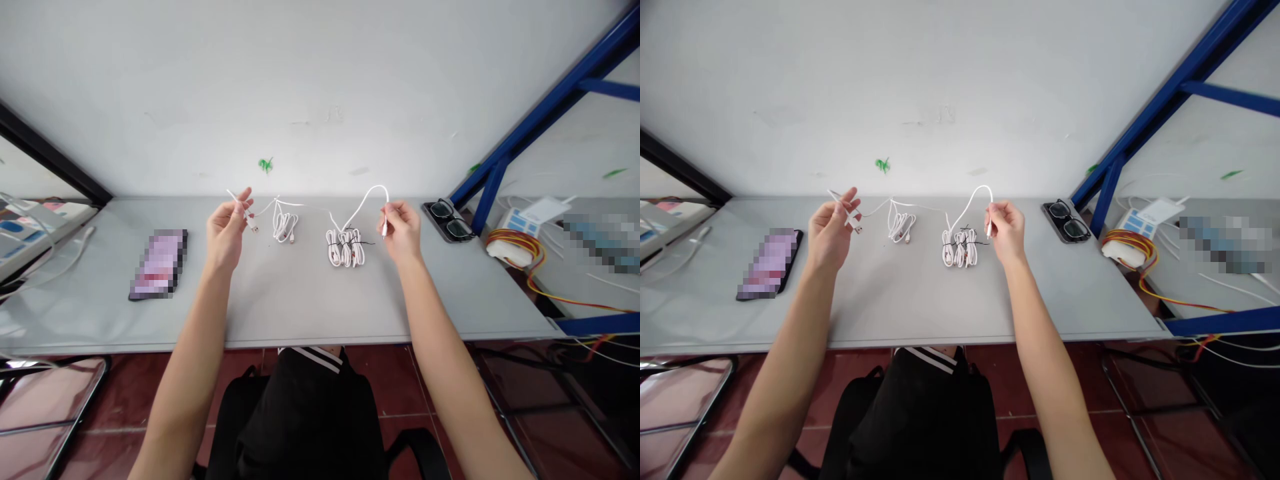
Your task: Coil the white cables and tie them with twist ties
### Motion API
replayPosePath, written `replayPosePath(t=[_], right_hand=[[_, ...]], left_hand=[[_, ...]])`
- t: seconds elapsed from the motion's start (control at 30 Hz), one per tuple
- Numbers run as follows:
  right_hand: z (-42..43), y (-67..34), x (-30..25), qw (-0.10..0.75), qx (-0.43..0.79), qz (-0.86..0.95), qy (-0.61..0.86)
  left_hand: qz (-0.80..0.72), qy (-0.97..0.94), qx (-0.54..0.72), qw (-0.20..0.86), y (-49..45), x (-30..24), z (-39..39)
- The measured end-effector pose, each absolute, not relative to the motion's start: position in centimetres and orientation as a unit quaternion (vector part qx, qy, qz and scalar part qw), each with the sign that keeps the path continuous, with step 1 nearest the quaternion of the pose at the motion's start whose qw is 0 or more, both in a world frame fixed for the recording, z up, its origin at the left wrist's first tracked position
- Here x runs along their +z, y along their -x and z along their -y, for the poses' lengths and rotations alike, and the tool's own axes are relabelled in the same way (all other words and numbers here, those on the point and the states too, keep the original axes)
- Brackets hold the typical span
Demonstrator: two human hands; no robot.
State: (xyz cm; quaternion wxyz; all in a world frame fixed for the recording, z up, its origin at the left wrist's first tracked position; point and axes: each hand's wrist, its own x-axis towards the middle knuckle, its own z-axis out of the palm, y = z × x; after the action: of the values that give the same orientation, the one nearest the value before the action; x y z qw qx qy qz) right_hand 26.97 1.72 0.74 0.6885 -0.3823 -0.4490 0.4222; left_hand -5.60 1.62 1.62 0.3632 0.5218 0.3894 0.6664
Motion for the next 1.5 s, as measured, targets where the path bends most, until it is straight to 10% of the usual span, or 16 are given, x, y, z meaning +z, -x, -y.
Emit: replayPosePath(t=[0.87, 1.5], right_hand=[[-3.1, -35.9, 1.1, 0.892, 0.182, 0.125, 0.395], [-0.8, -25.7, 2.0, 0.704, 0.465, 0.429, 0.322]], left_hand=[[-0.429, -0.382, 0.813, 0.096, 11.0, 1.0, -3.6], [-0.375, -0.434, 0.682, 0.453, 5.1, 2.7, -1.0]])
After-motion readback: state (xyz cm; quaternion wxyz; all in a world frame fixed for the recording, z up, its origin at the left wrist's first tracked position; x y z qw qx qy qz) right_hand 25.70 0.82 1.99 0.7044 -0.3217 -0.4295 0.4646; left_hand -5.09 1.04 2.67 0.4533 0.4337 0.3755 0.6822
